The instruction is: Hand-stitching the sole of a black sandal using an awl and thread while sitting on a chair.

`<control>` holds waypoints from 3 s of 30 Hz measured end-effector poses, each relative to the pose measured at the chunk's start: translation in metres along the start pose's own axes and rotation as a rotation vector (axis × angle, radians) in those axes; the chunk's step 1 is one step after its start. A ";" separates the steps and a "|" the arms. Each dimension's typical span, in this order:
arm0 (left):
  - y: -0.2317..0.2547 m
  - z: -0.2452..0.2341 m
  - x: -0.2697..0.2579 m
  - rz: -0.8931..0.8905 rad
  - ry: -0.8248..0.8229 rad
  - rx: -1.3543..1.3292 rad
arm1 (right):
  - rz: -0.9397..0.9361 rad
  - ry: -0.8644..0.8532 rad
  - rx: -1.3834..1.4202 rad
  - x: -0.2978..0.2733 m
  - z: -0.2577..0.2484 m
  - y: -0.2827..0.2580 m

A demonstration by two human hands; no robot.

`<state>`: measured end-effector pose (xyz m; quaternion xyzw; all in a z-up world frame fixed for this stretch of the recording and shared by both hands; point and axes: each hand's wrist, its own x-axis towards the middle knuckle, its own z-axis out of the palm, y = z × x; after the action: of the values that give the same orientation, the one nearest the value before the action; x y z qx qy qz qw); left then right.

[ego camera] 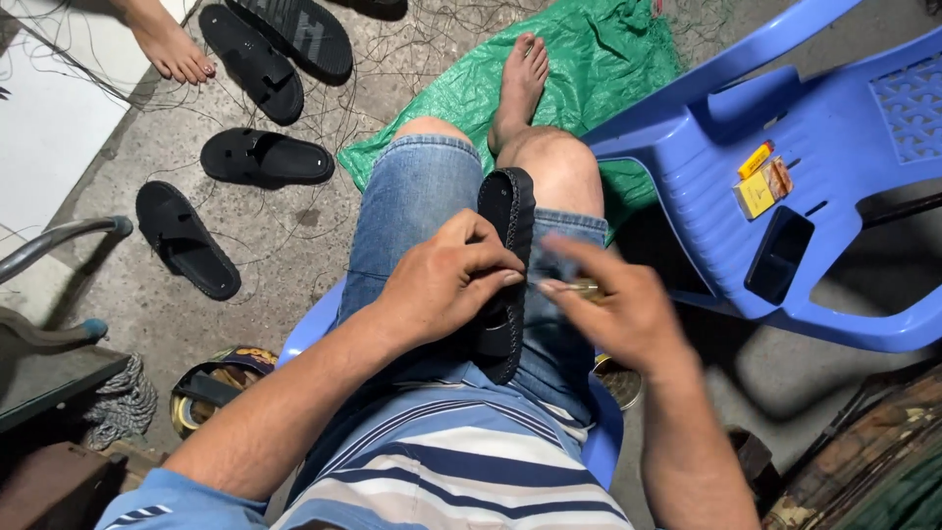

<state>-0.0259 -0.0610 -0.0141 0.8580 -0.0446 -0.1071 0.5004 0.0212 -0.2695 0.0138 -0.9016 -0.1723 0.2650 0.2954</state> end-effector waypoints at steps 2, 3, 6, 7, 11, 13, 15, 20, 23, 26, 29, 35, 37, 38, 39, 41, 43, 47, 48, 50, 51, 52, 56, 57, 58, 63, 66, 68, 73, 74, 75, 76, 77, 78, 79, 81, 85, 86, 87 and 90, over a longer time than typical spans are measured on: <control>-0.002 -0.001 -0.002 -0.021 0.056 -0.055 | -0.112 0.115 0.270 0.006 0.021 -0.006; -0.004 -0.001 -0.007 -0.022 0.046 -0.053 | -0.105 0.117 0.277 0.005 0.021 -0.006; -0.006 -0.001 -0.016 0.055 0.069 -0.022 | -0.243 -0.013 0.356 0.004 0.018 -0.004; -0.006 0.000 -0.019 0.074 0.052 0.013 | -0.209 0.128 0.100 0.001 0.019 -0.003; 0.002 -0.001 -0.024 0.096 0.074 0.035 | -0.064 0.122 -0.330 -0.004 0.027 -0.013; -0.002 0.002 -0.025 0.096 0.083 0.018 | -0.037 0.058 -0.148 -0.002 0.024 -0.008; -0.005 0.002 -0.025 0.096 0.102 0.007 | -0.021 -0.005 0.033 -0.006 0.024 0.020; -0.012 0.004 -0.026 0.117 0.114 -0.038 | -0.195 0.378 -0.131 -0.083 -0.048 0.237; -0.008 -0.007 -0.026 0.096 0.001 0.011 | -0.291 0.631 -0.238 -0.120 -0.107 0.366; 0.010 -0.035 -0.024 0.082 -0.155 -0.001 | -0.404 0.867 -0.344 -0.122 -0.104 0.425; 0.016 -0.049 -0.019 0.064 -0.189 0.048 | -0.335 0.695 -0.325 -0.060 -0.016 0.206; 0.003 -0.053 -0.013 0.065 -0.284 0.559 | -0.290 0.423 -0.335 0.003 0.047 0.015; -0.004 -0.055 -0.010 0.090 -0.299 0.519 | -0.293 0.398 -0.196 0.010 0.044 0.011; -0.007 -0.056 -0.010 0.112 -0.322 0.474 | -0.287 0.365 -0.053 0.012 0.043 0.010; -0.011 -0.061 -0.009 0.109 -0.319 0.473 | -0.290 0.361 -0.054 0.013 0.041 0.009; -0.019 -0.072 -0.007 0.264 -0.339 -0.354 | -0.248 0.280 0.071 0.013 0.040 0.007; -0.012 -0.078 -0.015 0.317 -0.213 -0.696 | -0.258 0.279 0.132 0.016 0.034 -0.001; -0.025 -0.065 -0.023 0.257 -0.006 -1.473 | -0.253 0.262 0.195 0.015 0.031 -0.005; -0.015 -0.064 -0.017 0.262 -0.003 -1.471 | -0.258 0.262 0.193 0.015 0.030 -0.006; 0.003 -0.065 -0.007 0.002 -0.150 -0.792 | -0.258 0.232 0.216 0.015 0.026 -0.007; 0.002 -0.062 -0.003 0.006 -0.145 -0.788 | -0.265 0.234 0.216 0.017 0.026 -0.006; 0.002 -0.059 0.000 -0.095 -0.258 -0.377 | -0.261 0.230 0.228 0.016 0.026 -0.005; -0.006 -0.047 0.005 -0.197 -0.330 -0.187 | -0.289 0.241 0.270 0.013 0.030 0.003; -0.008 -0.044 0.007 -0.200 -0.334 -0.191 | -0.284 0.238 0.270 0.013 0.030 0.002; -0.010 -0.041 0.010 -0.196 -0.315 -0.153 | -0.297 0.261 0.261 0.015 0.031 0.001; -0.019 -0.032 0.008 -0.112 -0.243 0.055 | -0.347 0.321 0.200 0.020 0.029 -0.004; -0.012 -0.026 -0.006 -0.104 -0.183 0.114 | -0.367 0.299 0.141 0.012 0.023 -0.002; -0.010 -0.021 -0.016 -0.124 -0.021 0.242 | -0.218 0.099 0.249 0.007 0.012 0.000; -0.002 -0.007 -0.021 0.073 -0.016 0.038 | -0.274 0.022 0.342 0.004 -0.005 -0.042; -0.009 -0.001 -0.018 0.090 -0.023 -0.079 | -0.332 0.015 0.339 0.005 -0.010 -0.056; -0.010 -0.023 -0.019 0.093 -0.018 -0.076 | -0.338 0.016 0.337 0.007 -0.016 -0.043; -0.012 -0.044 -0.021 -0.055 0.069 -0.224 | -0.286 0.025 0.377 0.007 -0.019 -0.029; -0.014 -0.065 -0.024 -0.205 0.155 -0.371 | -0.234 0.034 0.416 0.007 -0.023 -0.015; -0.022 -0.088 -0.028 -0.210 0.155 -0.369 | -0.233 0.031 0.419 0.001 -0.028 -0.008; -0.029 -0.110 -0.031 -0.529 0.283 -0.278 | -0.244 0.108 0.344 -0.004 -0.033 0.000; -0.063 -0.136 -0.052 -0.850 0.404 -0.179 | -0.254 0.185 0.270 -0.009 -0.038 0.010; -0.065 -0.129 -0.066 -0.644 0.552 0.600 | -0.385 -0.018 -0.020 -0.004 -0.032 0.003; -0.040 -0.121 -0.057 -0.491 0.590 0.463 | -0.452 -0.111 -0.077 -0.002 -0.031 -0.003; -0.031 -0.106 -0.045 -0.491 0.589 0.457 | -0.449 -0.113 -0.082 0.001 -0.028 -0.003; -0.010 -0.067 -0.020 0.212 0.213 0.235 | -0.505 -0.192 -0.236 0.014 -0.020 -0.007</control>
<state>-0.0302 0.0043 0.0116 0.9075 -0.0938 0.0439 0.4071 0.0429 -0.2667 0.0271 -0.8292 -0.4478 0.2451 0.2274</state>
